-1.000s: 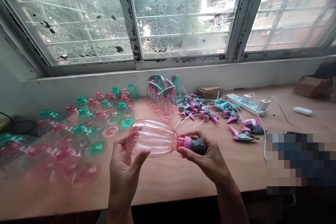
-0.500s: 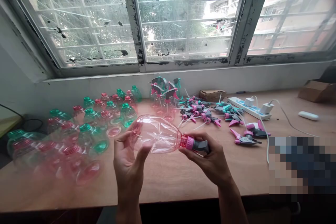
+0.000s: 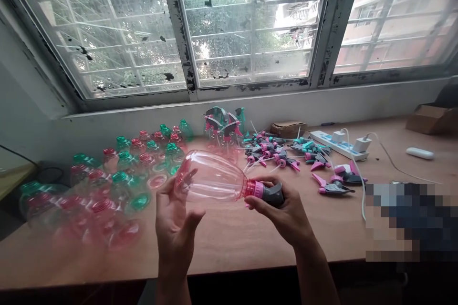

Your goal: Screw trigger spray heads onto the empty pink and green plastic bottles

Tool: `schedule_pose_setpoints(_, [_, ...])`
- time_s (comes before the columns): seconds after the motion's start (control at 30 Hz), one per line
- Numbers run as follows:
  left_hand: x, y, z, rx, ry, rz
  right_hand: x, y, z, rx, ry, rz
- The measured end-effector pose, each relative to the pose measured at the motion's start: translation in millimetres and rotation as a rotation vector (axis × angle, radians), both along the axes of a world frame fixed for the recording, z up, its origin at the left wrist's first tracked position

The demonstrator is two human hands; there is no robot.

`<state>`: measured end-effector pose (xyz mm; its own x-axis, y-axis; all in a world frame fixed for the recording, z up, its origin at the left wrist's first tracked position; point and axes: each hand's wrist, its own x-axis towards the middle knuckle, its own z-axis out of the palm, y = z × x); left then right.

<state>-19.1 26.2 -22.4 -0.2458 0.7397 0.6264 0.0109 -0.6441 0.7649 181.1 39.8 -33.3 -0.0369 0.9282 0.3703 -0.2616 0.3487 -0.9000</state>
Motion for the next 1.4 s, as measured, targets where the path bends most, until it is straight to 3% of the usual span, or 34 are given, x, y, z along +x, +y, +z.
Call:
schedule_pose_setpoints(0.1, [0.0, -0.3, -0.4, -0.056, -0.02, 0.073, 0.8, -1.6, 0.7, -0.015, 0.002, 0.015])
schedule_pose_setpoints(0.23, [-7.1, -2.0, -1.0, -0.009, 0.15, 0.119, 4.3, 2.1, -4.2, -0.051, 0.08, 0.069])
schedule_pose_setpoints(0.37, [-16.7, -4.6, -2.3, -0.065, 0.263, 0.136, 5.9, 5.0, -7.1, -0.039, 0.124, 0.108])
schedule_pose_setpoints(0.47, [-19.4, -6.3, -3.4, -0.055, 0.234, 0.11, 7.6, 3.1, -5.8, -0.026, 0.078, 0.078])
schedule_pose_setpoints(0.63, [-15.6, -7.2, -2.6, -0.156, 0.243, 0.211, 13.1, 4.8, -9.1, -0.058, 0.038, 0.108])
schedule_pose_setpoints(0.8, [-19.6, -7.2, -0.4, 0.028, 0.413, 0.183, 11.9, 10.6, -12.7, -0.086, 0.085, 0.142])
schedule_pose_setpoints(0.93, [-22.6, -10.3, -2.1, -0.088, 0.402, 0.125, 7.6, 6.6, -6.8, -0.082, 0.047, 0.078])
schedule_pose_setpoints(1.03, [-19.5, -10.6, -3.1, -0.172, 0.35, 0.176, 6.8, 4.2, -5.3, -0.089, 0.014, 0.046])
schedule_pose_setpoints(1.23, [-19.3, -4.4, -3.6, 0.035, 0.502, 0.236, 12.9, 8.7, -10.7, -0.116, 0.056, 0.092])
schedule_pose_setpoints(1.4, [-17.3, -8.4, -1.4, -0.038, 0.481, 0.149, 10.5, 6.4, -8.0, -0.07, 0.015, 0.051])
